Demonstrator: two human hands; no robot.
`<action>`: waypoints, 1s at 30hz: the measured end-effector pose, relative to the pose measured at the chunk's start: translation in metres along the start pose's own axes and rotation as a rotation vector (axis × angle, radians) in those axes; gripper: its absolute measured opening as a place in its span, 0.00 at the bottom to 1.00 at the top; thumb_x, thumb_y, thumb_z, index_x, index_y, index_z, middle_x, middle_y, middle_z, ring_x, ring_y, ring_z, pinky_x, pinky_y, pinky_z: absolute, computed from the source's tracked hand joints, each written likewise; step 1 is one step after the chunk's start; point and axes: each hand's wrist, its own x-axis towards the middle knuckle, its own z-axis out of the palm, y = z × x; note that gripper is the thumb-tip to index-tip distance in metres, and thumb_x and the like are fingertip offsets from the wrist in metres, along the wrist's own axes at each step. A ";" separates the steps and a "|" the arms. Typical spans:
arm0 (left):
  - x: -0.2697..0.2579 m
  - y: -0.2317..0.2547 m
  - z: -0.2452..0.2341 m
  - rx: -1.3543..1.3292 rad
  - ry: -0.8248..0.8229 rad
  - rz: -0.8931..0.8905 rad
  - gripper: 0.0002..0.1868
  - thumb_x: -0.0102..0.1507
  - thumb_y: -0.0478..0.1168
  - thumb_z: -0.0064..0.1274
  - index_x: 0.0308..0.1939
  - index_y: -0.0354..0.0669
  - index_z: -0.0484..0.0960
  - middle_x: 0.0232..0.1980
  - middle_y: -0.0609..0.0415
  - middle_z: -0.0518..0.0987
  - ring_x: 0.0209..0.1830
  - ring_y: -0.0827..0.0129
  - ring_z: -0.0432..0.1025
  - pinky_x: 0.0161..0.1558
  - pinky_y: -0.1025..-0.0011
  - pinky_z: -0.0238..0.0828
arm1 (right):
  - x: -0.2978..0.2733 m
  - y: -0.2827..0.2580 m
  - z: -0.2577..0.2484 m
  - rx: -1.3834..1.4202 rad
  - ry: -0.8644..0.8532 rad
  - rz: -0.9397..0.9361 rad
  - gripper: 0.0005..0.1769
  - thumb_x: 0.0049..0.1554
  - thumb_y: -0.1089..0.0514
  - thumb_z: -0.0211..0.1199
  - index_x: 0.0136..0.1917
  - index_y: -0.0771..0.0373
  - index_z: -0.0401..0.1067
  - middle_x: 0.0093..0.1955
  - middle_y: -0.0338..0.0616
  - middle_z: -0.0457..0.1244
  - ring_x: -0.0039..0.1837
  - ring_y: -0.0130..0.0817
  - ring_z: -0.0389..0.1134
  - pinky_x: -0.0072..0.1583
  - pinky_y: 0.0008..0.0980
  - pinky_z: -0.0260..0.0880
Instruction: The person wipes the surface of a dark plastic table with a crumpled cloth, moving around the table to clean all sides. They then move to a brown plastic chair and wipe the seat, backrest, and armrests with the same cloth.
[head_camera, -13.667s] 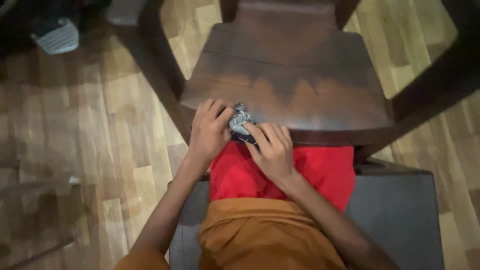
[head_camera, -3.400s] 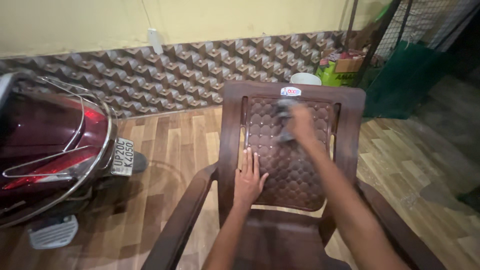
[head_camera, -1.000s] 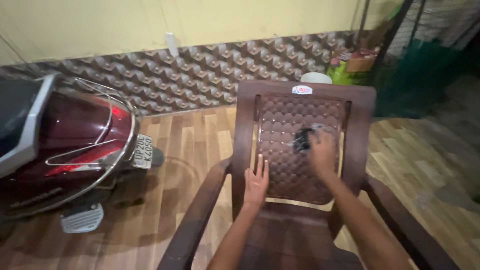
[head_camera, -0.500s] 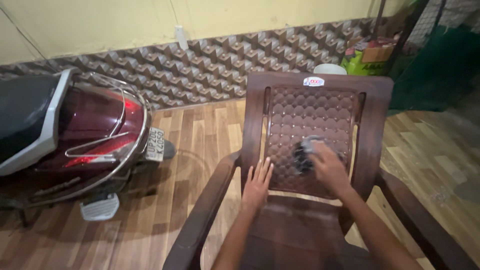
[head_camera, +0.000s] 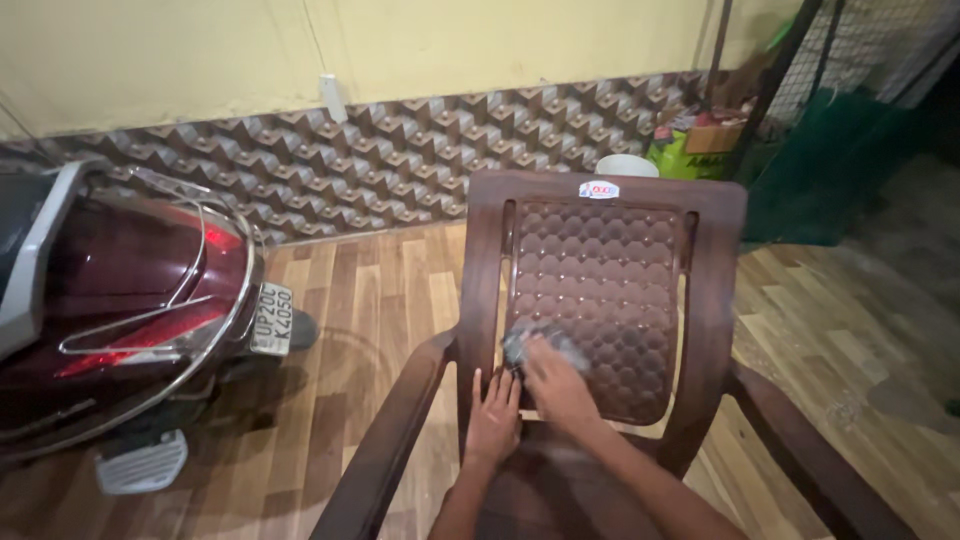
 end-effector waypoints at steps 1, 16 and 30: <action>-0.001 0.000 0.004 0.035 -0.033 0.007 0.43 0.61 0.42 0.56 0.75 0.34 0.54 0.79 0.43 0.50 0.82 0.52 0.53 0.81 0.40 0.32 | -0.004 0.001 0.002 -0.055 0.002 -0.026 0.26 0.52 0.60 0.58 0.63 0.73 0.69 0.76 0.64 0.54 0.79 0.59 0.54 0.76 0.50 0.53; -0.005 0.020 -0.003 0.068 0.084 -0.098 0.48 0.53 0.37 0.58 0.76 0.34 0.57 0.83 0.43 0.46 0.69 0.56 0.64 0.75 0.43 0.40 | -0.005 0.030 -0.036 -0.096 0.130 0.147 0.27 0.54 0.57 0.61 0.65 0.72 0.68 0.76 0.66 0.53 0.78 0.61 0.52 0.76 0.55 0.52; -0.015 0.022 0.015 0.212 -0.031 -0.057 0.45 0.58 0.38 0.55 0.79 0.37 0.56 0.84 0.46 0.39 0.56 0.58 0.73 0.70 0.42 0.53 | -0.079 0.083 -0.002 -0.217 -0.076 0.038 0.28 0.55 0.55 0.60 0.68 0.66 0.69 0.75 0.57 0.58 0.78 0.54 0.54 0.76 0.52 0.55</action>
